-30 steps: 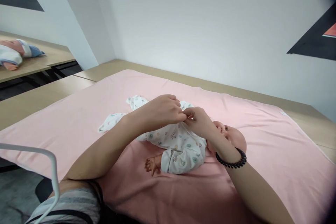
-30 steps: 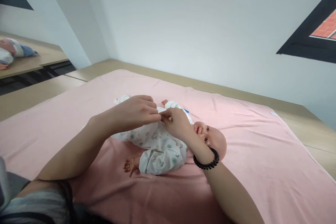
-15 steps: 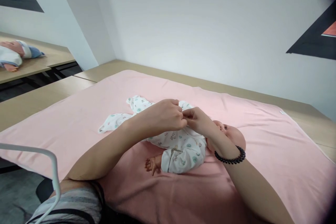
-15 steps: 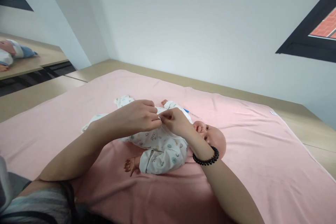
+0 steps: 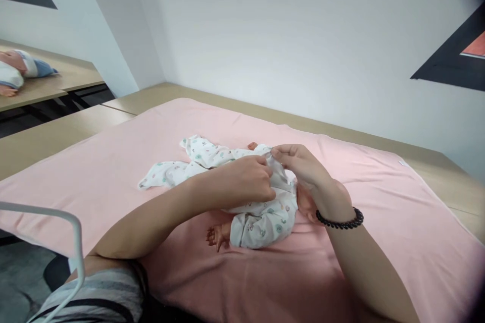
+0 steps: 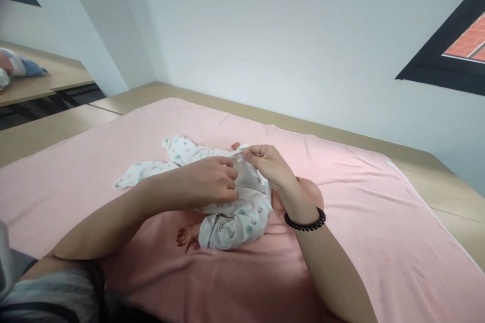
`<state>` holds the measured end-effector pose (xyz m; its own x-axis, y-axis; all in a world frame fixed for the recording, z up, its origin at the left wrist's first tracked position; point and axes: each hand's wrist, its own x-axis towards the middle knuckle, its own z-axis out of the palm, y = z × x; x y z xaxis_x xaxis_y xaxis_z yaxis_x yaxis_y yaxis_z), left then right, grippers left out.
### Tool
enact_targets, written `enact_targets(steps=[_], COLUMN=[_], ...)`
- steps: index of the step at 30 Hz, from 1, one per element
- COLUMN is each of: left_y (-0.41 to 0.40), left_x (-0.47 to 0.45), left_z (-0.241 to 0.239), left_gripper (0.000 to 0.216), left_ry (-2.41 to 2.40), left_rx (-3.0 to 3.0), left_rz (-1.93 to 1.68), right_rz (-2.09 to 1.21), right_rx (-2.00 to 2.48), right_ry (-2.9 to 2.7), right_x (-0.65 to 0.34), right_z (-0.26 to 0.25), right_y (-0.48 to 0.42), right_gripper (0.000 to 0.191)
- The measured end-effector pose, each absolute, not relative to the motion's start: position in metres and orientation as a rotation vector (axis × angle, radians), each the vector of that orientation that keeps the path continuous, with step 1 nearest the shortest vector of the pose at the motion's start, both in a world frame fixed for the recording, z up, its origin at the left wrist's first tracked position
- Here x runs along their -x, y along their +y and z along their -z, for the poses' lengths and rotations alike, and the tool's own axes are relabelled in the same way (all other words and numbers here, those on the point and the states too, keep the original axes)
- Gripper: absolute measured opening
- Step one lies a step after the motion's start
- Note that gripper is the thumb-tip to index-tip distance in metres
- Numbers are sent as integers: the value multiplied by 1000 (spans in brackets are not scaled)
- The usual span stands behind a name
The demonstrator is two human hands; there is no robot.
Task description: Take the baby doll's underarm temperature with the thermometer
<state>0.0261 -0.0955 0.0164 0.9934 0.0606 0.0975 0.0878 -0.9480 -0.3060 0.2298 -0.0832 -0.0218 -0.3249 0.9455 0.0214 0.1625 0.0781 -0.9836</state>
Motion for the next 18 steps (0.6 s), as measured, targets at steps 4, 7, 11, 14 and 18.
enact_targets(steps=[4, 7, 11, 14, 18], left_y=[-102, -104, -102, -99, -94], left_x=[-20, -12, -4, 0, 6], left_z=[-22, -28, -32, -31, -31], left_gripper=[23, 21, 20, 22, 24], left_ry=[-171, -301, -472, -560, -623], left_rx=[2969, 3003, 2950, 2915, 2923], left_rz=[134, 80, -26, -17, 33], right_rz=[-1267, -1180, -970, -799, -453], right_rx=[1133, 1190, 1366, 1514, 1648], right_ry=[-1695, -1901, -2209, -2451, -2670], right_x=[-237, -238, -246, -252, -250], right_z=[18, 12, -5, -13, -6], right_y=[-82, -88, -107, -121, -131], right_gripper=[27, 29, 33, 30, 18])
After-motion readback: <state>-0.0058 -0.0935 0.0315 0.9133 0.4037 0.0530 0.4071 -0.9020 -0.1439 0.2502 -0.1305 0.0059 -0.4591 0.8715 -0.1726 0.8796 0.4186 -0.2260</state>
